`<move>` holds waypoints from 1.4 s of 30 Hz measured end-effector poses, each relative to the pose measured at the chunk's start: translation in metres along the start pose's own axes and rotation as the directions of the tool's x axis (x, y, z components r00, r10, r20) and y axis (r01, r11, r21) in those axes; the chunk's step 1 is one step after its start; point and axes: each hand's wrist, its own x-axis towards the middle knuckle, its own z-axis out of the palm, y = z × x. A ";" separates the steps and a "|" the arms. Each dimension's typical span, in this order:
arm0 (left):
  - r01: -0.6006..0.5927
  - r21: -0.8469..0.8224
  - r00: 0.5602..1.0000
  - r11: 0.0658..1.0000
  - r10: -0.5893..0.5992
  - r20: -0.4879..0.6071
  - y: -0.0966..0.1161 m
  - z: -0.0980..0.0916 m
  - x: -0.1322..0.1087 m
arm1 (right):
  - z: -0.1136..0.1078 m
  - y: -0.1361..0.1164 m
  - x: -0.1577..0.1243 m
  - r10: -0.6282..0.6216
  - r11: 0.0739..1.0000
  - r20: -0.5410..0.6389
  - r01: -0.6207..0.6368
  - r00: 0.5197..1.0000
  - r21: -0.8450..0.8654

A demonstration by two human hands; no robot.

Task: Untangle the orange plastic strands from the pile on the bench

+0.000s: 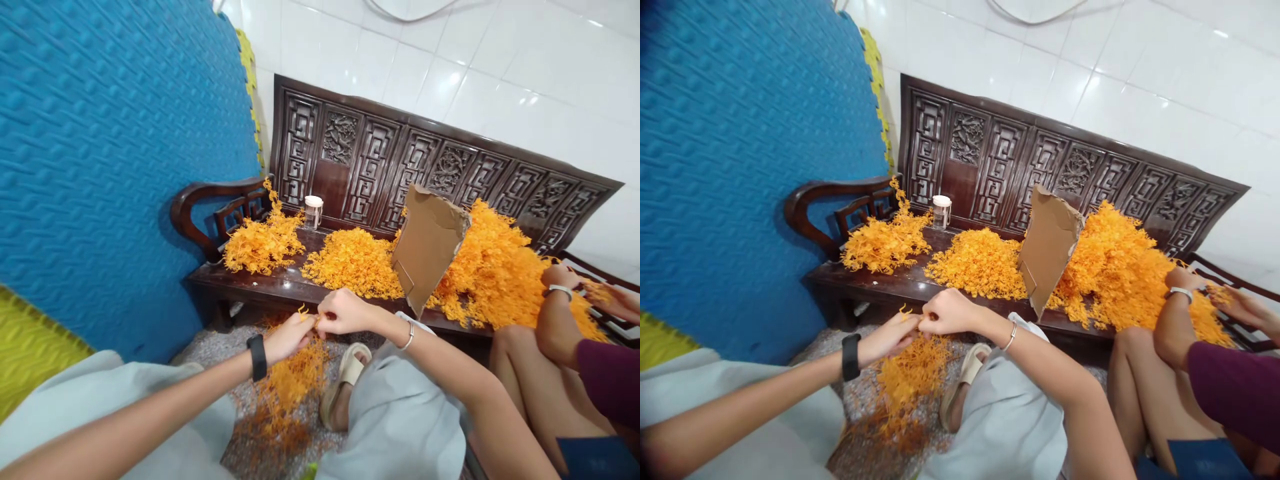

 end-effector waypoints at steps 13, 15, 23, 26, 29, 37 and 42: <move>0.023 -0.229 0.998 0.973 -0.036 -0.054 0.056 -0.051 0.052 | -0.010 0.056 0.067 -0.001 0.938 -0.412 -0.142 0.911 -0.316; -0.002 -0.262 0.997 0.965 -0.019 -0.076 0.061 -0.057 0.059 | -0.011 0.061 0.076 -0.043 0.919 -0.476 -0.153 0.879 -0.364; -0.007 -0.336 0.997 0.942 -0.018 -0.072 0.067 -0.069 0.061 | -0.016 0.072 0.082 -0.183 0.843 -0.503 -0.129 0.845 -0.523; -0.005 -0.343 0.998 0.939 -0.017 -0.063 0.068 -0.071 0.058 | -0.016 0.067 0.083 -0.249 0.811 -0.503 -0.105 0.827 -0.575; -0.011 -0.351 0.997 0.936 -0.015 -0.071 0.070 -0.072 0.056 | -0.012 0.063 0.090 -0.278 0.812 -0.516 -0.089 0.811 -0.577; 0.061 -0.355 0.993 0.933 -0.094 -0.076 0.059 -0.077 -0.005 | -0.049 0.136 0.042 0.357 0.846 -0.801 -0.531 0.481 0.058; -0.024 -0.319 1.000 0.948 0.016 -0.026 0.051 -0.081 -0.032 | -0.059 0.186 0.018 0.513 0.816 -0.719 -0.526 0.469 0.239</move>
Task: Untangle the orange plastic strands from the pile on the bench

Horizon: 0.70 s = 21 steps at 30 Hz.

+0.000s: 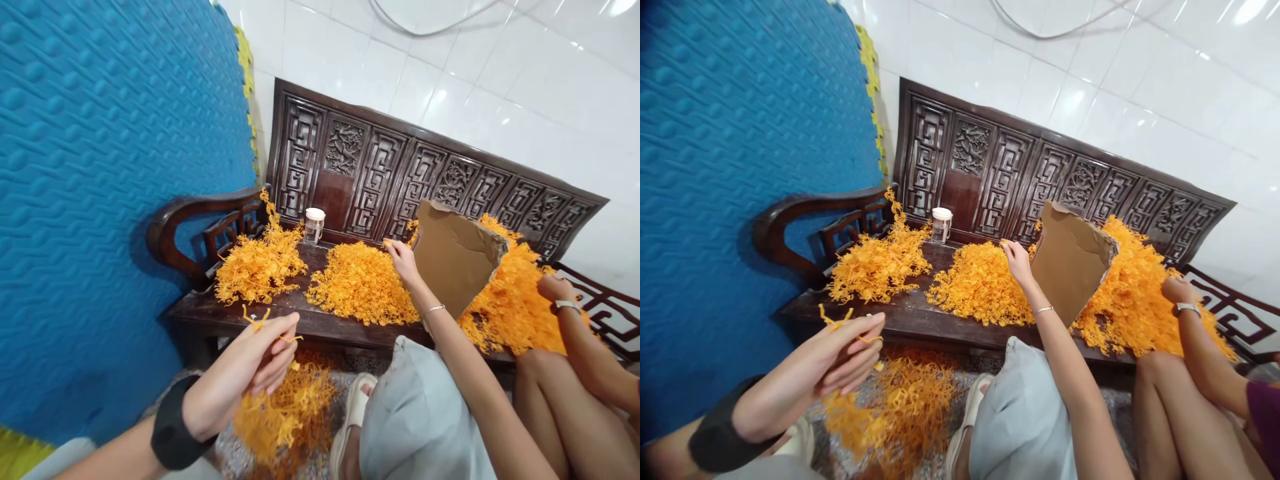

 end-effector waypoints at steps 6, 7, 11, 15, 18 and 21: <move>0.045 0.045 0.997 0.998 -0.042 -0.064 -0.020 -0.020 0.025 | 0.032 0.016 0.028 0.201 0.979 0.003 -0.201 0.980 -0.015; 0.033 0.045 0.996 0.998 -0.029 -0.088 -0.023 -0.024 0.027 | 0.035 0.018 0.032 0.222 0.975 -0.005 -0.222 0.975 -0.013; -0.023 -0.018 0.993 1.000 0.021 -0.113 -0.024 -0.036 0.028 | 0.045 0.004 0.028 0.258 0.965 0.003 -0.257 0.966 0.057; -0.026 -0.104 0.998 0.994 0.019 -0.066 -0.023 -0.044 0.026 | 0.053 -0.050 -0.009 0.054 0.956 0.291 -0.133 0.955 0.261; -0.036 -0.139 0.999 0.990 0.032 -0.032 -0.022 -0.046 0.029 | 0.052 -0.100 -0.044 -0.231 0.920 0.578 -0.017 0.783 0.392; -0.099 -0.164 0.995 0.981 0.096 -0.025 -0.017 -0.046 0.033 | 0.051 -0.136 -0.071 -0.441 0.874 0.773 0.022 0.456 0.486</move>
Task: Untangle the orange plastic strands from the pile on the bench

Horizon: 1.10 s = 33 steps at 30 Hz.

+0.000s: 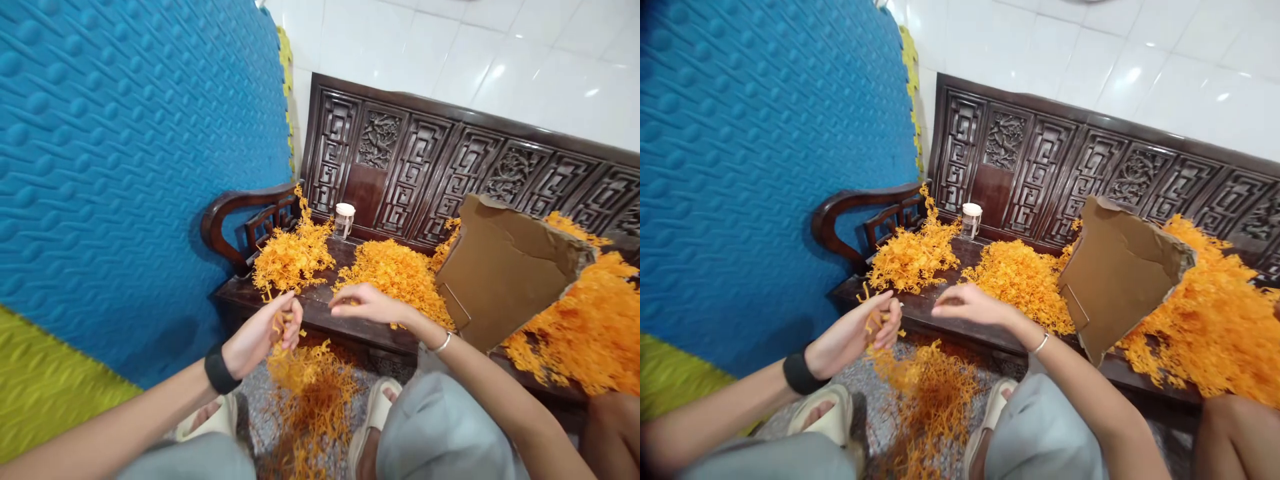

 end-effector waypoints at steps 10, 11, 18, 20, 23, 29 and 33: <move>-0.261 -0.062 0.944 0.963 0.241 -0.227 0.016 0.026 0.007 | 0.050 -0.036 0.008 0.067 0.947 -0.055 -0.081 0.996 -0.311; -0.277 -0.037 0.935 0.960 0.261 -0.239 0.015 0.029 0.009 | 0.051 -0.038 0.009 0.091 0.926 -0.115 -0.127 0.989 -0.356; -0.157 0.155 0.970 0.975 0.182 -0.162 0.008 0.029 0.012 | 0.040 -0.031 0.010 -0.041 0.838 -0.073 -0.006 0.996 -0.546; -0.069 0.175 0.990 0.982 0.089 -0.109 0.008 0.019 0.013 | 0.032 -0.026 0.007 -0.092 0.837 0.094 0.129 0.991 -0.531; 0.019 0.188 0.999 0.982 -0.012 -0.040 0.010 0.004 0.014 | 0.020 -0.025 0.002 -0.146 0.860 0.198 0.223 0.969 -0.459; 0.075 0.196 0.980 0.978 -0.109 0.169 0.012 0.004 0.010 | 0.008 -0.027 -0.004 -0.211 0.881 0.212 0.280 0.954 -0.381; 0.092 0.404 0.974 0.910 -0.168 0.156 0.011 0.011 0.005 | 0.016 -0.028 -0.004 -0.275 0.861 0.223 0.343 0.935 -0.375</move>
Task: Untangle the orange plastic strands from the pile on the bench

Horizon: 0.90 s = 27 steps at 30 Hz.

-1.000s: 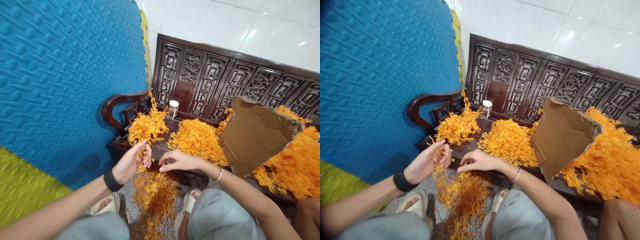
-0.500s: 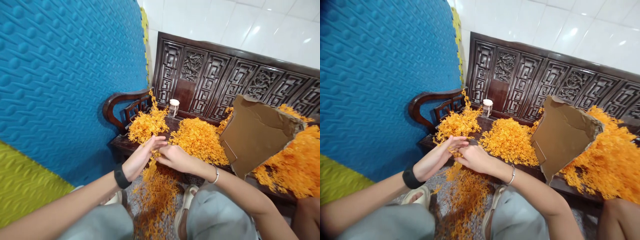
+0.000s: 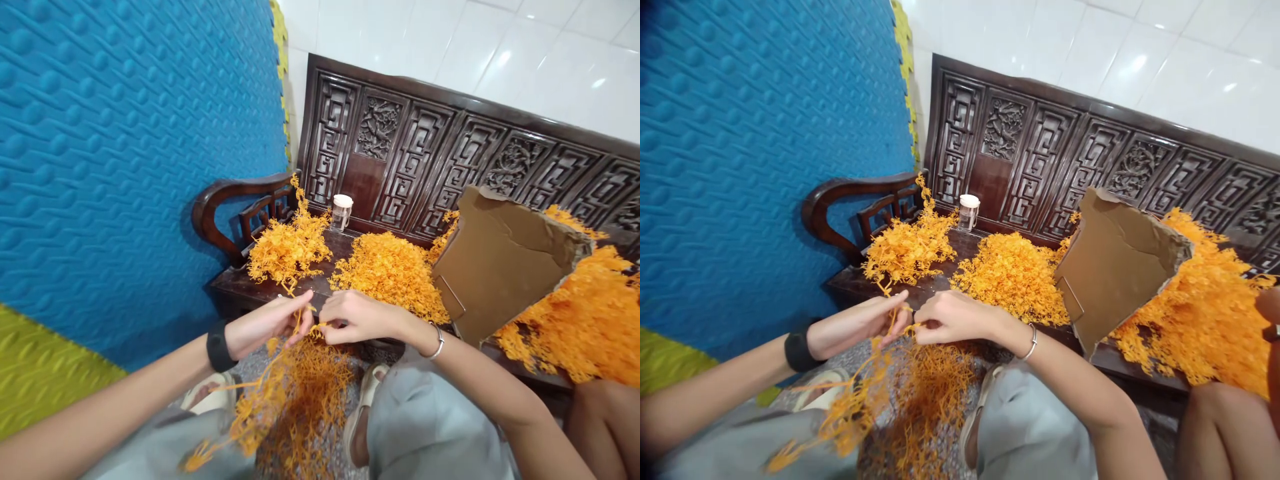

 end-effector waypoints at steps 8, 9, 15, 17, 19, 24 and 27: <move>-0.008 0.151 0.988 0.989 0.031 -0.152 0.005 0.005 -0.006 | 0.004 -0.005 0.004 0.020 0.999 -0.040 -0.019 0.999 0.027; -0.005 0.133 0.983 0.991 0.029 -0.180 0.004 0.006 -0.006 | 0.005 -0.004 0.005 0.029 0.999 -0.039 -0.028 0.999 0.033; -0.055 -0.032 0.980 0.998 0.047 -0.194 0.002 0.004 -0.003 | 0.010 0.004 0.011 0.112 0.979 -0.071 -0.098 0.991 0.178; -0.057 -0.025 0.986 0.998 0.052 -0.157 0.003 0.002 -0.003 | 0.010 0.007 0.011 0.135 0.948 -0.071 -0.107 0.988 0.301; -0.042 0.022 0.990 0.999 0.044 -0.132 0.004 0.002 -0.005 | 0.009 0.008 0.009 0.167 0.915 -0.069 -0.128 0.984 0.383; -0.007 0.256 1.000 0.967 0.010 -0.014 -0.002 0.008 -0.010 | 0.006 0.003 0.002 0.138 0.890 0.080 -0.159 0.987 0.427; -0.011 0.352 0.991 0.936 -0.038 0.131 -0.009 0.018 -0.019 | 0.009 -0.009 -0.006 0.006 0.862 0.227 -0.120 0.974 0.492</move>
